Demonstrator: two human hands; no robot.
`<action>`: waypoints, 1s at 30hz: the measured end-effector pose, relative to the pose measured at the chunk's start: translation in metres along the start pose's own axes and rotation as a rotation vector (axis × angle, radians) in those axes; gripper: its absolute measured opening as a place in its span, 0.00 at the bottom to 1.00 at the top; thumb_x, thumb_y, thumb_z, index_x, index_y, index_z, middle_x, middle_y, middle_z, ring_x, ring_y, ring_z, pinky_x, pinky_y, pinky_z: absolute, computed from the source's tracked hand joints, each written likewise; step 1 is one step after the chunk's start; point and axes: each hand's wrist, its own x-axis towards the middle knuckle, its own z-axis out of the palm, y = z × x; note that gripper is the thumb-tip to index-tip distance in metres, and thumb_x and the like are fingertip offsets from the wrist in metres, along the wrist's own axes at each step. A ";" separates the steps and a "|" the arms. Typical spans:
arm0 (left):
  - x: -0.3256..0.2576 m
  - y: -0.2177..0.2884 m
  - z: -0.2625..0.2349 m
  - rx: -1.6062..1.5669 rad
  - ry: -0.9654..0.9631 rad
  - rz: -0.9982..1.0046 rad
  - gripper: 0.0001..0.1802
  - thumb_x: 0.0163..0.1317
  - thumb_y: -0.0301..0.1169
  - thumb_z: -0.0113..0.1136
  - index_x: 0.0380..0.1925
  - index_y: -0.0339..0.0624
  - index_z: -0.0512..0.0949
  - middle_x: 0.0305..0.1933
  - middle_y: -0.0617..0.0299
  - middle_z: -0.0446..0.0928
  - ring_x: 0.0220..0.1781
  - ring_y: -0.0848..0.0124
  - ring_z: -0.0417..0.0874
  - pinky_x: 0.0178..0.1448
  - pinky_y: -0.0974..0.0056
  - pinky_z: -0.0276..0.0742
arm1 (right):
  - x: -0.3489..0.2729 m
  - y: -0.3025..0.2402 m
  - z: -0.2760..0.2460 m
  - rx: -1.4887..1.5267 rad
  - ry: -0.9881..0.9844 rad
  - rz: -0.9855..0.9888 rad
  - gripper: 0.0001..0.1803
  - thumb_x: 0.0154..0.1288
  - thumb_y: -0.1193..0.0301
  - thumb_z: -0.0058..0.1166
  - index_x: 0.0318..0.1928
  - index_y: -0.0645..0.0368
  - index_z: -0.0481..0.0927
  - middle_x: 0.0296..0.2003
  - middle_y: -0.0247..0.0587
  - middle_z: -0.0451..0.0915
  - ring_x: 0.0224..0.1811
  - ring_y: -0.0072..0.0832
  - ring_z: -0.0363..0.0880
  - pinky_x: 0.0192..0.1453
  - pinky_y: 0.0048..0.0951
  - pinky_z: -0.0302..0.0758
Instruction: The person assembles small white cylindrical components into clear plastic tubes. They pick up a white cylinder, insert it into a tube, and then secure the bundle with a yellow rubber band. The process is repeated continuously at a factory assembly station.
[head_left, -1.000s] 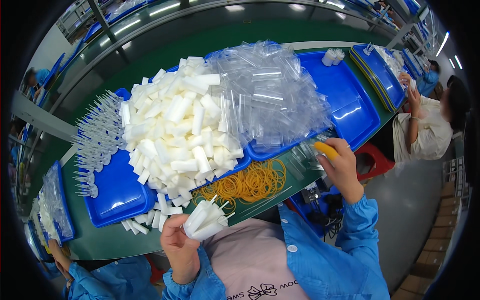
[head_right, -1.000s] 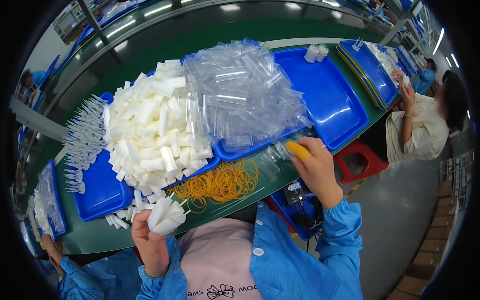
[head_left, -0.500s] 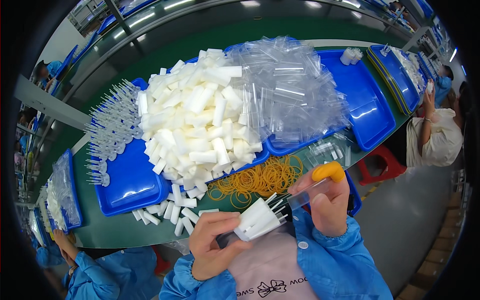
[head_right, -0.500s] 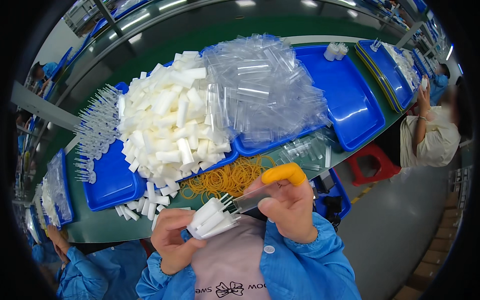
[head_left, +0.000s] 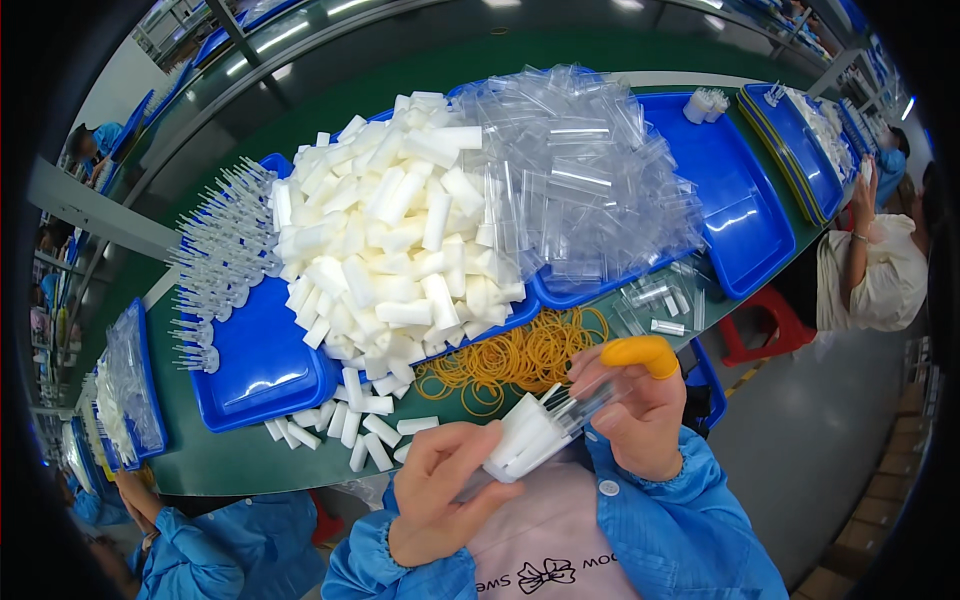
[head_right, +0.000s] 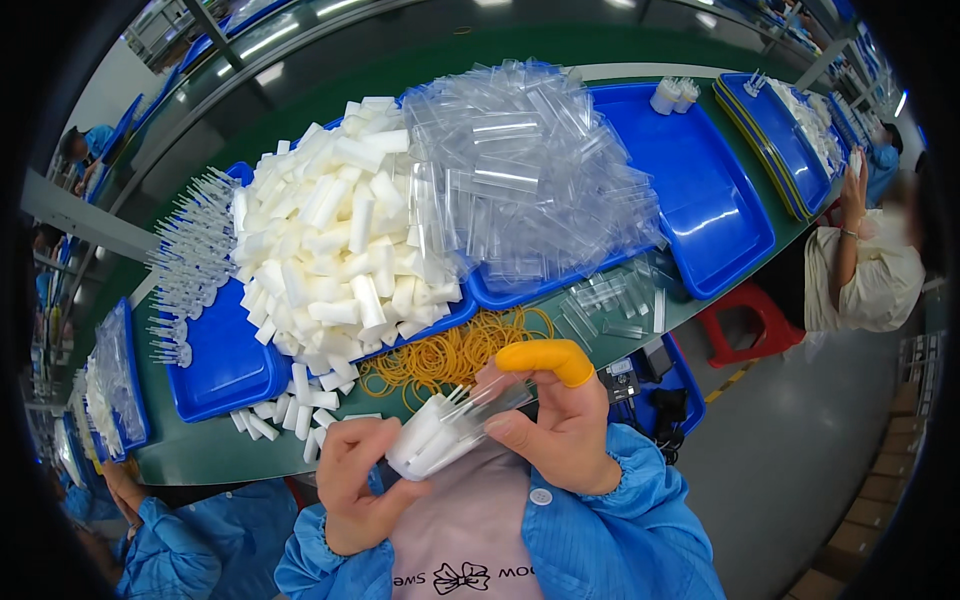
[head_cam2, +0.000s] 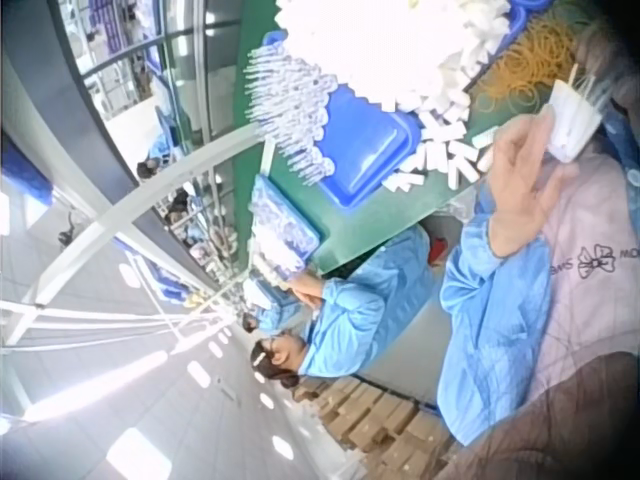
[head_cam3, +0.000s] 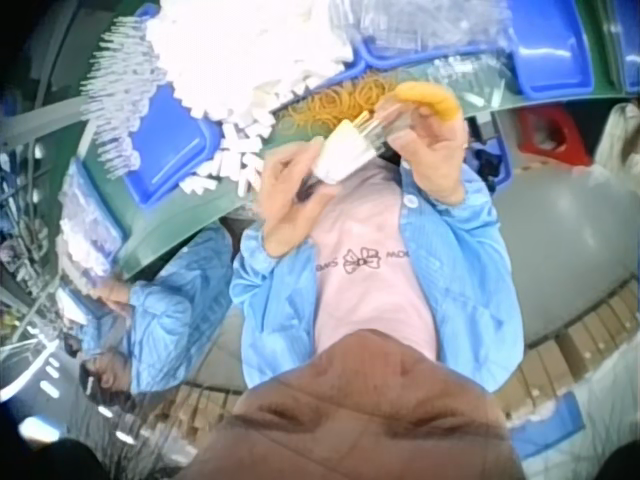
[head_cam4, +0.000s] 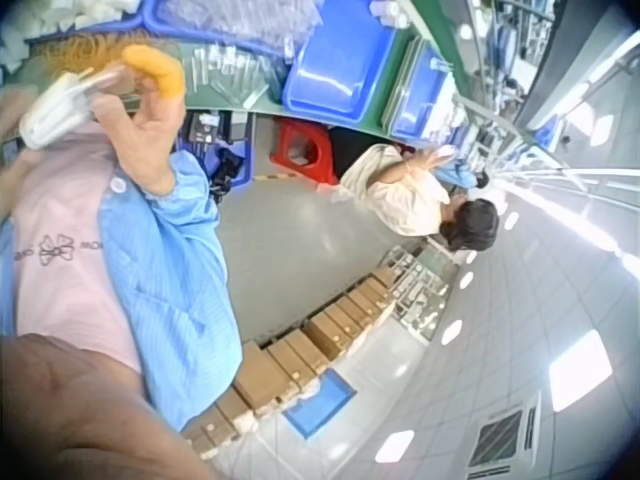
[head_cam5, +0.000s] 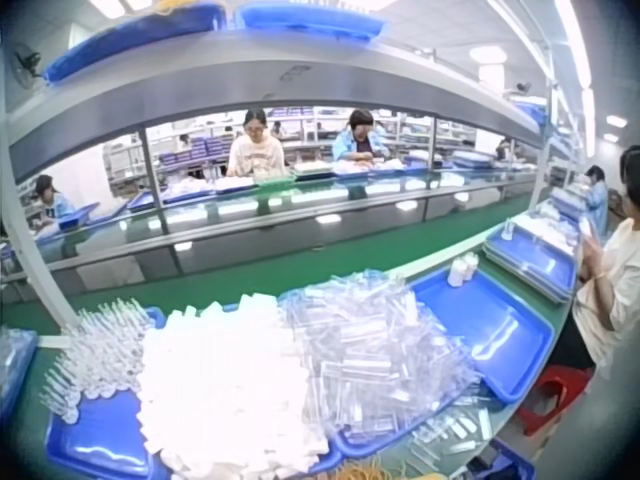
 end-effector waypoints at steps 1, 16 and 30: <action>0.000 -0.001 0.003 0.002 -0.020 0.012 0.29 0.44 0.34 0.74 0.47 0.36 0.77 0.44 0.53 0.71 0.39 0.67 0.77 0.40 0.67 0.75 | 0.000 0.000 0.000 -0.001 0.014 0.002 0.25 0.53 0.77 0.65 0.50 0.65 0.70 0.38 0.44 0.78 0.44 0.31 0.77 0.55 0.34 0.70; 0.003 -0.015 0.004 -0.064 -0.095 0.106 0.23 0.46 0.28 0.71 0.46 0.40 0.79 0.46 0.55 0.66 0.40 0.69 0.74 0.40 0.68 0.74 | 0.001 -0.004 -0.007 -0.049 -0.124 0.021 0.22 0.52 0.76 0.65 0.48 0.65 0.73 0.46 0.47 0.74 0.46 0.32 0.75 0.54 0.33 0.69; -0.006 -0.032 0.009 -0.784 0.090 -0.241 0.25 0.47 0.19 0.69 0.47 0.34 0.71 0.52 0.55 0.66 0.53 0.68 0.74 0.58 0.64 0.74 | 0.012 -0.010 -0.016 -0.385 -0.112 -0.031 0.12 0.49 0.77 0.63 0.37 0.62 0.80 0.38 0.37 0.79 0.53 0.37 0.69 0.58 0.39 0.64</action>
